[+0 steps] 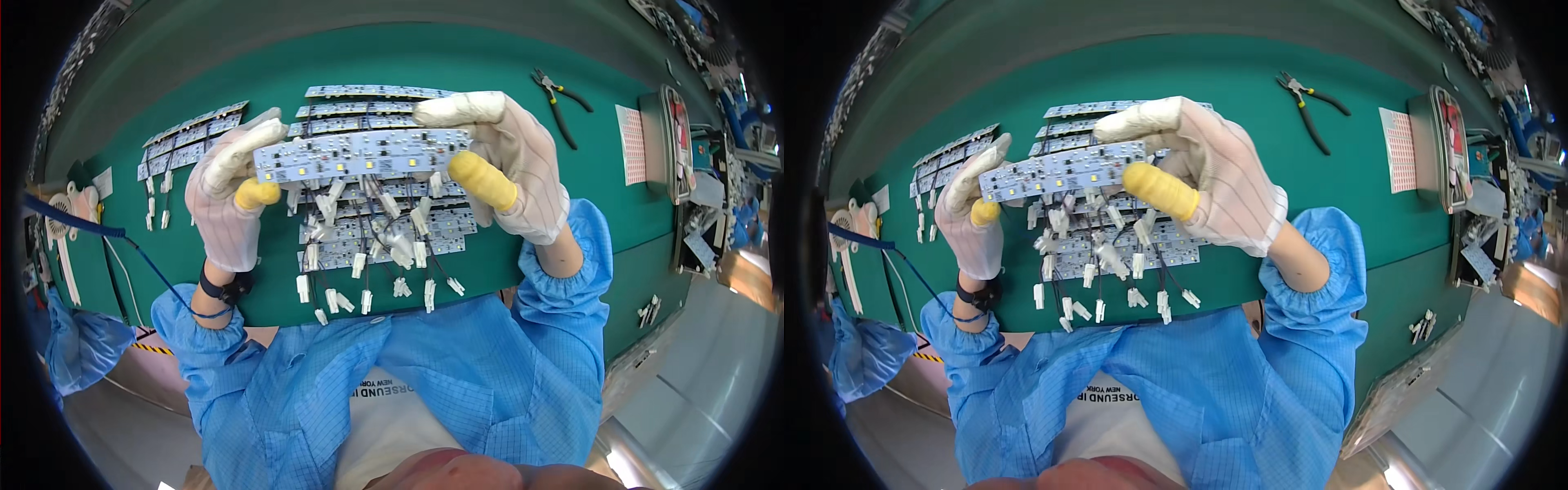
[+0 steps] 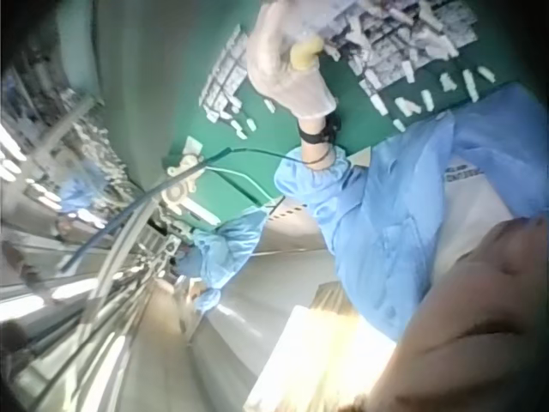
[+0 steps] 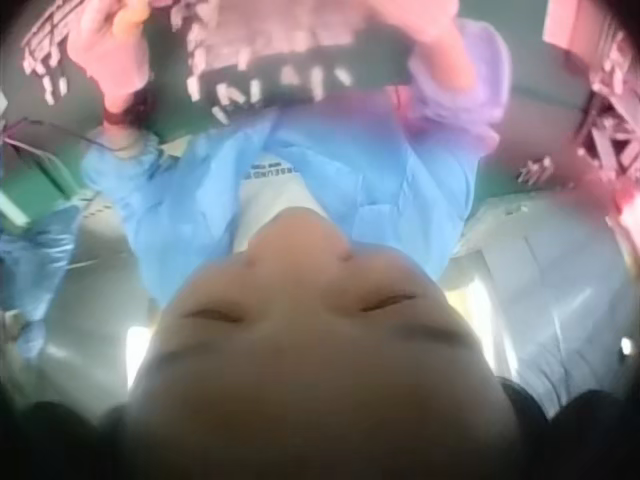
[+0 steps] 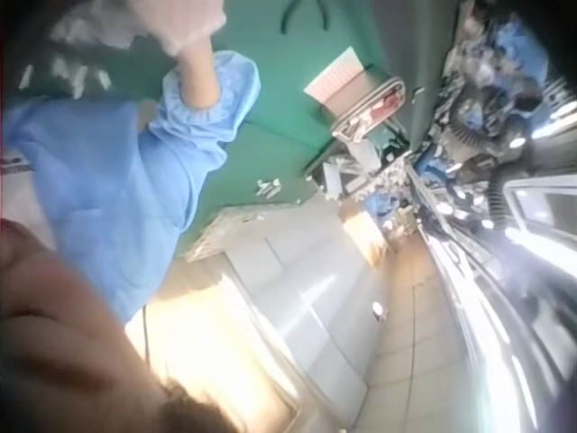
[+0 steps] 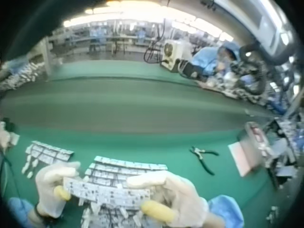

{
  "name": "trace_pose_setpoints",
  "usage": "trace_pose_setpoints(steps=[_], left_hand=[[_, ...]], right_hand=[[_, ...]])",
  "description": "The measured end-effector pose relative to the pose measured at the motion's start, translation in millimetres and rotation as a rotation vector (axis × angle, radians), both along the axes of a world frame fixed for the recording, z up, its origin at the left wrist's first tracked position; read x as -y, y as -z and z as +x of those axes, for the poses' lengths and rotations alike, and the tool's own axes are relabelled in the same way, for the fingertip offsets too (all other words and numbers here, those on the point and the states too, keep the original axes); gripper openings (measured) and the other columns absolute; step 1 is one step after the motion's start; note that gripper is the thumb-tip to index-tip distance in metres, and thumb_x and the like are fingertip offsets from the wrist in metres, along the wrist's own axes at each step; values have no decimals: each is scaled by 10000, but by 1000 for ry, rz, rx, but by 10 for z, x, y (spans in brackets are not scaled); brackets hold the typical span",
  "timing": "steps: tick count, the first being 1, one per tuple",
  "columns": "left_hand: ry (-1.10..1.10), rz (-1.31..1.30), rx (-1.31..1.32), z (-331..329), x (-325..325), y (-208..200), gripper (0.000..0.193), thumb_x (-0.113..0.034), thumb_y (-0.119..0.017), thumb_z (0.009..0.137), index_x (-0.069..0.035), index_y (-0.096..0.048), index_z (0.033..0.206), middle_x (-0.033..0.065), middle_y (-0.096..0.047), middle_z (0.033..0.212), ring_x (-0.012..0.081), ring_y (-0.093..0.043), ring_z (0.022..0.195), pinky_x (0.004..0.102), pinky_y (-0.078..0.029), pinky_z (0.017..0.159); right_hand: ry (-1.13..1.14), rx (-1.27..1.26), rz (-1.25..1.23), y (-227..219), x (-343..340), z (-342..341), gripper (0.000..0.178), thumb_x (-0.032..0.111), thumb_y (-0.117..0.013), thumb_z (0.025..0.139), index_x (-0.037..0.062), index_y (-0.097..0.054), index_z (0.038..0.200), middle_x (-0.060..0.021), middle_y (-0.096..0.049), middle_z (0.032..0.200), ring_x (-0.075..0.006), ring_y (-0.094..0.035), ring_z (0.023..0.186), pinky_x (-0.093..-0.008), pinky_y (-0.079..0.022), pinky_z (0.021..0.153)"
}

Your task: Assembling and inspecting electronic components on strips at a workbench.

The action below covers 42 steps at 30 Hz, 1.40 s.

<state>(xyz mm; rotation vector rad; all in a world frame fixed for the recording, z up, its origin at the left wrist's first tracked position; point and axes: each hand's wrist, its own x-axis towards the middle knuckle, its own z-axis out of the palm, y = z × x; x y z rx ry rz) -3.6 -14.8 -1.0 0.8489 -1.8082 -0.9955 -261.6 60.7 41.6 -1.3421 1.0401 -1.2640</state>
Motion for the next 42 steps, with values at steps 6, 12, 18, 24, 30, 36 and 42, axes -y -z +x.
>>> trace_pose_setpoints(steps=[6,12,18,24,30,36,42], left_hand=[[22,-5,132,19,43,-24,627,-537,-598,768,-1,-631,1092,126,-620,1112,173,-633,904,283,-509,803],[60,107,-128,-4,-5,-15,473,-314,-712,757,1,-627,1099,113,-622,1067,147,-637,862,219,-533,694],[69,66,-184,-5,-67,-37,439,-263,-747,729,-9,-646,1072,114,-629,1018,137,-626,805,228,-513,647],[30,-84,-47,-55,9,-51,442,-256,-741,711,-37,-655,1084,31,-617,729,104,-554,657,240,-438,592],[76,128,-111,-6,2,-89,542,-364,-657,808,27,-574,1175,110,-657,1047,140,-639,897,244,-515,778],[70,-69,-92,-28,65,-14,515,-394,-654,791,-7,-617,1129,105,-664,1031,139,-657,851,230,-519,736],[104,275,-200,-71,-12,-127,352,-122,-652,835,27,-592,1148,131,-679,964,133,-657,837,233,-523,753]], right_hand=[[-15,133,-44,16,2,38,543,292,-620,865,-101,-449,1200,-208,-597,1031,-147,-626,717,-155,-396,411],[-26,78,-85,159,31,-41,521,265,-603,867,-89,-447,1215,-179,-523,1202,-204,-514,1112,-332,-379,971],[10,46,21,141,31,-46,462,200,-578,869,-79,-448,1213,-149,-552,1150,-115,-542,944,-214,-403,781],[67,-39,48,117,6,-30,406,180,-540,874,-74,-477,1184,-186,-599,1077,-46,-450,443,-184,-363,398],[4,-33,33,124,41,4,438,196,-566,882,-78,-455,1205,-181,-619,1013,-38,-426,421,-167,-338,397],[57,79,-24,146,74,33,460,190,-568,877,-103,-435,1206,-137,-586,1061,-24,-490,555,-128,-360,537],[13,-21,-20,175,7,-22,474,211,-626,850,-70,-461,1194,-151,-574,1075,-27,-436,483,-152,-325,425]])
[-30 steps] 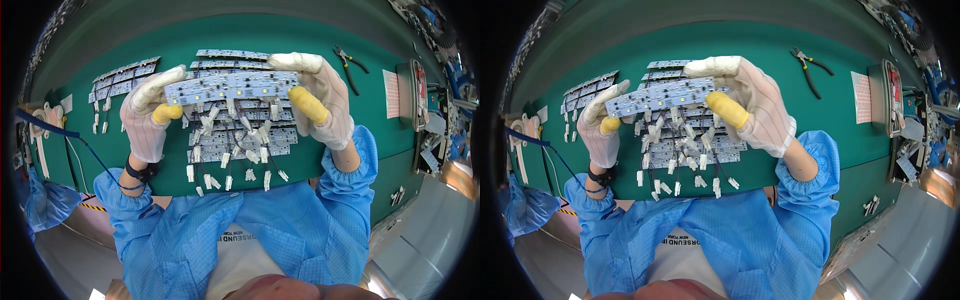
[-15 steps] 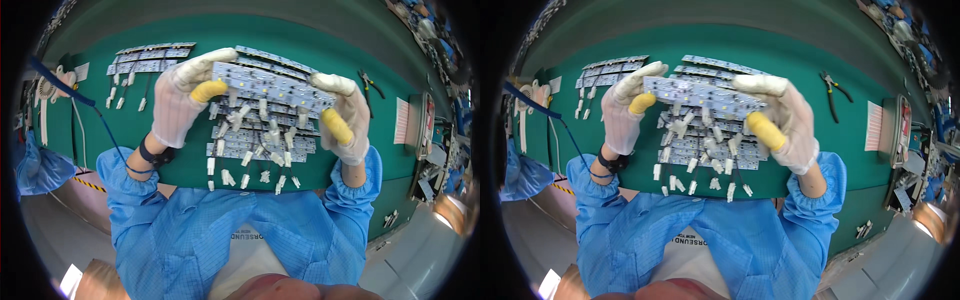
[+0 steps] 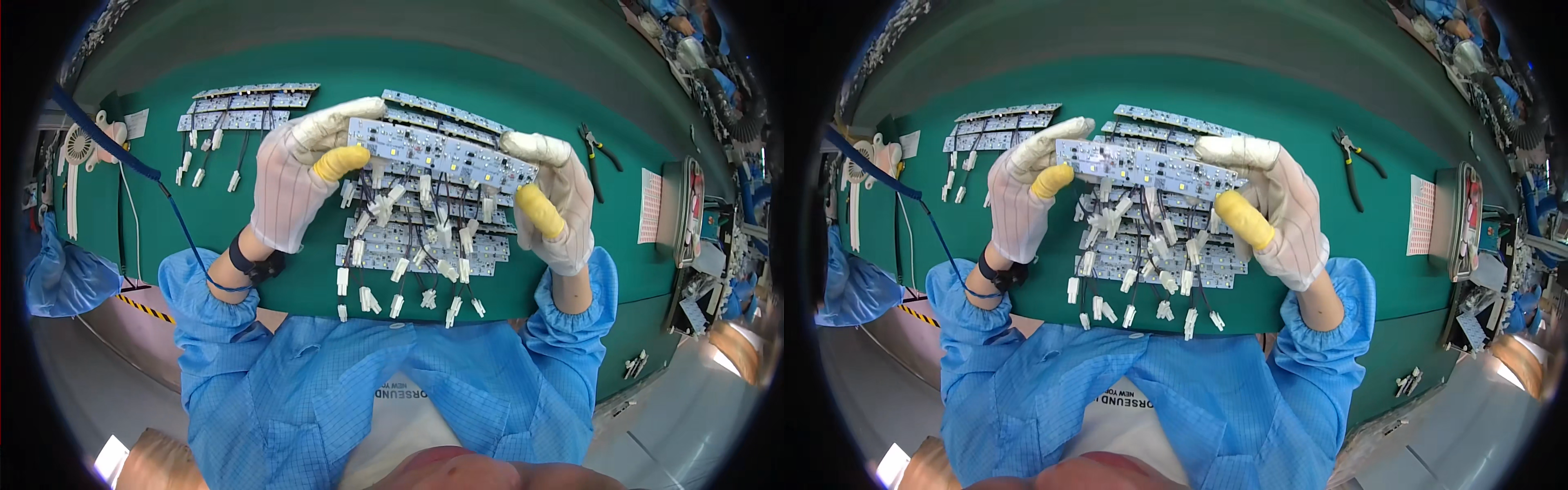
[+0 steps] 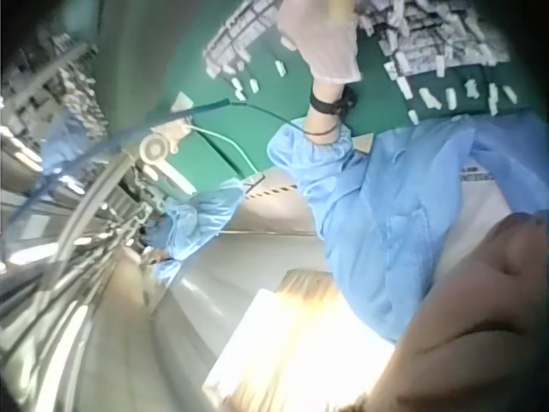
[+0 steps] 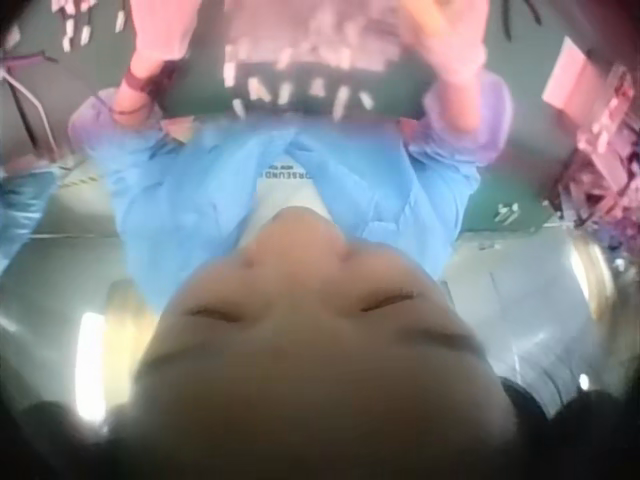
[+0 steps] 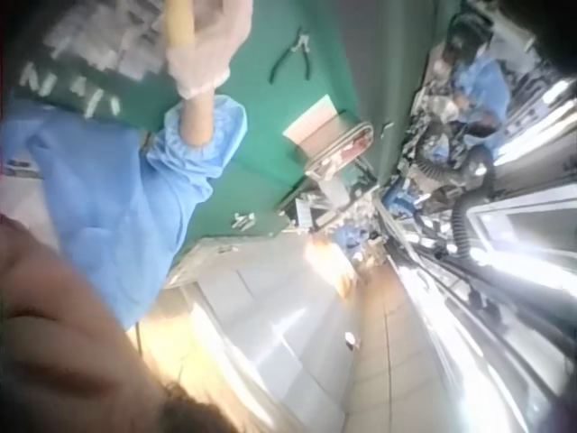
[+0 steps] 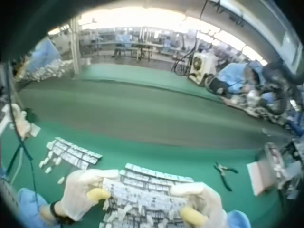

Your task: Assembling and inspecting electronic components on strips at a workbench.

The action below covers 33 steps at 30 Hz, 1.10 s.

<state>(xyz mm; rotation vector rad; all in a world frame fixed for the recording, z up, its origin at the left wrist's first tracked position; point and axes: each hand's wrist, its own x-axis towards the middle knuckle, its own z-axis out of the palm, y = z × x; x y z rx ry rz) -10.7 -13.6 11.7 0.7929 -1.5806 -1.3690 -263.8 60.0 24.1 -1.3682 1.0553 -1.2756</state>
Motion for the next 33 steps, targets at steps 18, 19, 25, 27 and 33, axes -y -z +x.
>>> trace_pose_setpoints(steps=[18,19,25,27,33], left_hand=[[82,42,-51,73,33,54,495,-232,-627,871,42,-478,1256,157,-621,1115,181,-642,919,271,-495,829],[141,8,-118,111,21,37,524,-235,-631,870,43,-453,1276,179,-615,1118,203,-649,907,285,-502,824],[117,-147,167,133,54,101,477,-429,-526,906,9,-588,1085,75,-697,855,108,-647,819,217,-490,740],[42,-50,320,144,63,197,428,-390,-530,913,9,-610,1047,69,-697,818,115,-646,774,234,-489,728],[-41,-284,343,34,97,120,299,-274,-542,920,-38,-635,1077,83,-693,900,152,-636,726,259,-475,703]], right_hand=[[-15,18,79,-96,31,68,423,122,-551,874,-93,-430,1218,-209,-554,1144,-36,-463,449,-154,-343,391],[-15,25,79,-90,34,69,423,122,-551,874,-93,-430,1218,-209,-554,1144,-36,-463,449,-154,-343,391],[0,-92,296,-67,71,-49,354,158,-469,923,-55,-483,1206,-95,-638,820,-90,-533,572,-221,-447,589],[-10,-293,74,15,99,-139,363,211,-487,925,-45,-499,1183,-89,-633,800,-92,-528,565,-229,-449,581],[46,-66,191,29,39,-17,425,359,-556,910,-37,-535,1062,-41,-601,733,-68,-488,516,-152,-332,409]])
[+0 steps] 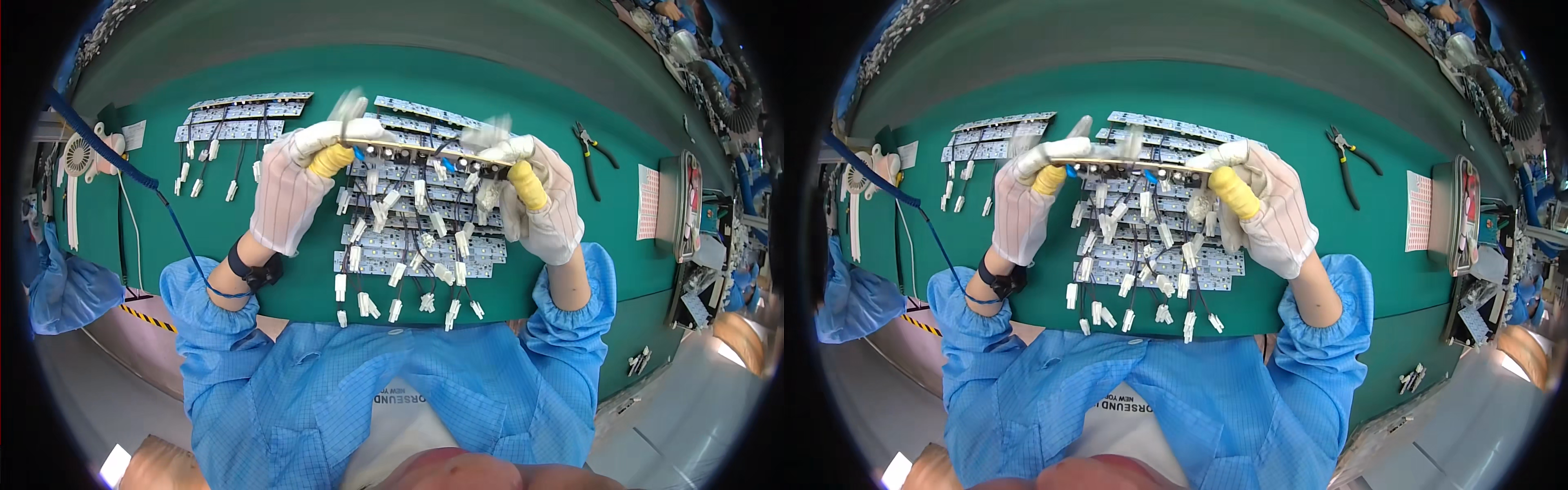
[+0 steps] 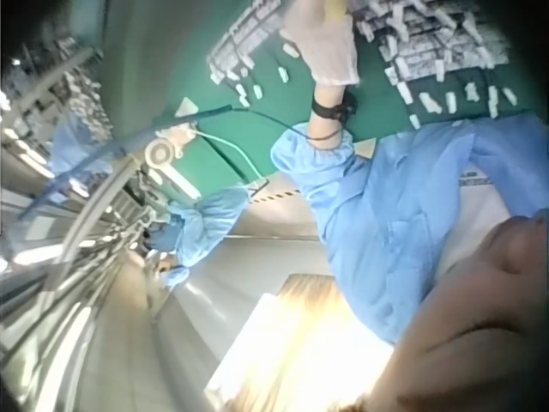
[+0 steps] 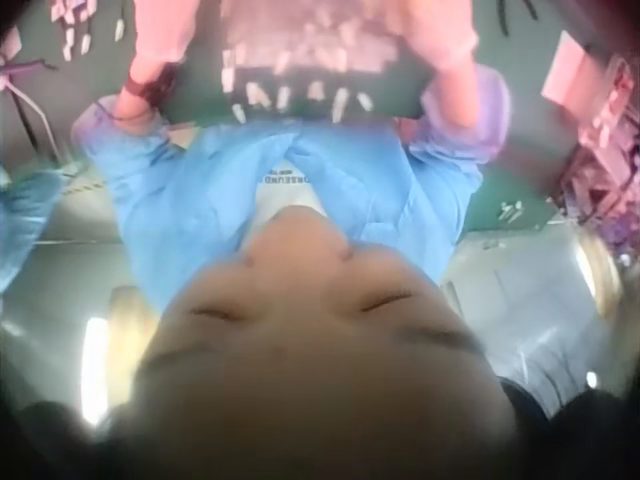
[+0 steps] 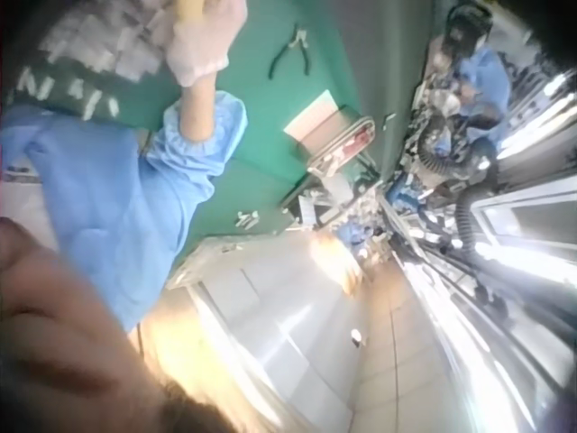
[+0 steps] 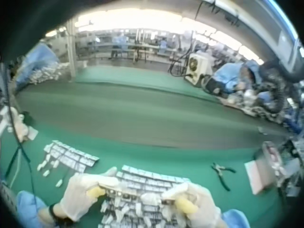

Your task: Assembling and inspecting electronic components on strips at a workbench.

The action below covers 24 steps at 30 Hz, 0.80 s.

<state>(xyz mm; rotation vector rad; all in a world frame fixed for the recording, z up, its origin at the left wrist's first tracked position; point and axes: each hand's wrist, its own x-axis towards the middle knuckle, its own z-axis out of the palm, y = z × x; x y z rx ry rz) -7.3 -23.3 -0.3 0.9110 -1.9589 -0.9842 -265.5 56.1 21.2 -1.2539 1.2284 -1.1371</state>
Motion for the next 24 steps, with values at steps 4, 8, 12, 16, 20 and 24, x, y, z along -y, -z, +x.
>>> trace_pose_setpoints(steps=[4,8,12,16,20,24], left_hand=[[4,-80,37,-20,24,37,319,-287,-492,945,-40,-632,1090,84,-688,954,167,-634,753,262,-469,725],[-13,28,182,122,-36,56,485,-411,-357,978,-18,-628,1067,107,-670,975,235,-600,830,332,-431,791],[-43,-6,237,194,-34,158,503,-437,-357,971,-21,-630,1042,110,-666,957,245,-592,817,342,-429,786],[28,-11,164,82,-26,48,410,-368,-426,961,-22,-639,1014,112,-670,894,233,-595,731,321,-446,718],[57,292,-148,-36,-91,-70,373,-318,-473,946,7,-629,1040,71,-691,762,139,-634,710,255,-468,711],[111,434,-145,2,-74,-93,391,-343,-505,928,15,-632,1020,59,-694,746,81,-631,701,212,-468,674]], right_hand=[[-37,-285,-287,0,23,-97,389,227,-579,856,-65,-515,1104,-88,-607,804,-132,-540,605,-220,-402,516],[-53,-822,-1001,222,72,-210,498,-29,-634,742,-98,-479,1211,-171,-617,962,-268,-628,822,-343,-505,725],[-120,-744,-948,254,63,-221,658,-132,-596,640,-110,-424,1276,-193,-598,1017,-355,-598,901,-421,-478,803],[-187,-642,-903,209,150,-244,503,-27,-581,740,-78,-473,1229,-140,-597,877,-263,-557,722,-368,-456,603],[-106,-230,-130,96,94,-96,291,236,-495,920,-24,-545,1042,-34,-552,619,-91,-492,497,-233,-364,463],[31,-288,-55,27,17,50,381,377,-467,959,9,-560,990,7,-523,545,-36,-401,325,-164,-284,369]])
